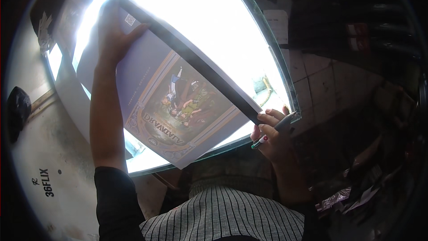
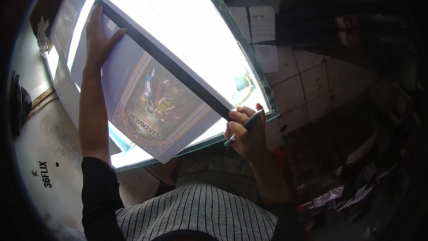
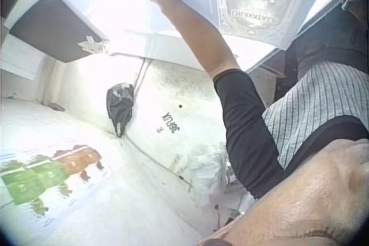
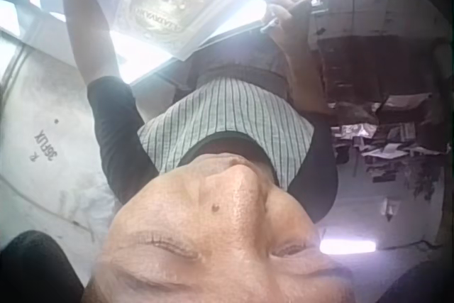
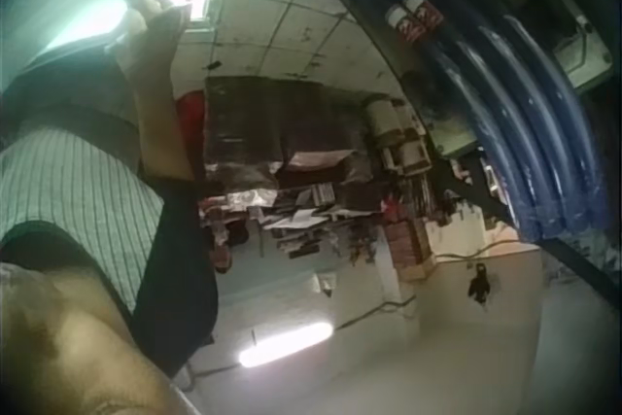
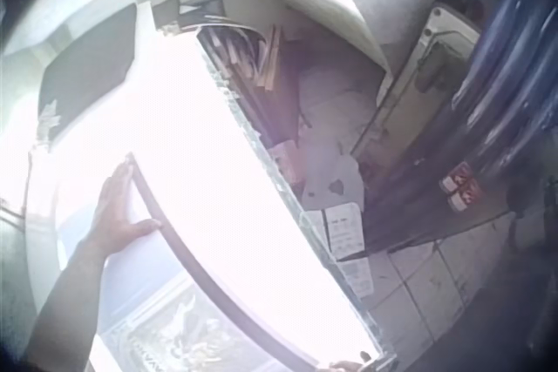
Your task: The person uses a marker and a straight edge to draw a line on a large poster positioned on a light table, lifting and adjusting the paper several times.
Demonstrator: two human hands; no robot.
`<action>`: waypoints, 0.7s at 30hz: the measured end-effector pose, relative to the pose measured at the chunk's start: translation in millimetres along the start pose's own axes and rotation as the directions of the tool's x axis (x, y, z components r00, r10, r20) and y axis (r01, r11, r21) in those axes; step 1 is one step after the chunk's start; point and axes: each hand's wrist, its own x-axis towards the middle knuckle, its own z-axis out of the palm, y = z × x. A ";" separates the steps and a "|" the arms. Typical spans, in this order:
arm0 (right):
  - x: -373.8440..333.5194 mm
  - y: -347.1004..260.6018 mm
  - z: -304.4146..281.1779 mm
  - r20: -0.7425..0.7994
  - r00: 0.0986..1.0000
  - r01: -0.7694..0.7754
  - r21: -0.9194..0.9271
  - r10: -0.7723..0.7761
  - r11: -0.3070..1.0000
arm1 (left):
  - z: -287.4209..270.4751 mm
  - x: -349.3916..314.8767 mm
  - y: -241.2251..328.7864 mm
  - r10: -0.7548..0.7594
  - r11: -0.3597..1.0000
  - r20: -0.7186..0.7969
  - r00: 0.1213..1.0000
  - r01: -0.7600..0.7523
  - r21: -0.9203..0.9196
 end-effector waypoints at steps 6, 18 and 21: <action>9.5 -4.1 3.5 0.016 0.999 0.040 0.020 -0.040 0.999 | -15.3 -1.5 -5.7 -0.116 0.993 0.101 0.988 0.115 0.017; 243.5 -16.8 36.9 -0.139 0.978 0.204 0.425 -0.159 0.882 | -44.0 14.0 24.7 -0.438 0.899 0.352 0.827 0.393 0.194; 338.9 -44.7 84.3 -0.001 0.985 0.166 0.277 -0.173 0.946 | -47.8 15.4 26.3 -0.440 0.898 0.389 0.810 0.399 0.184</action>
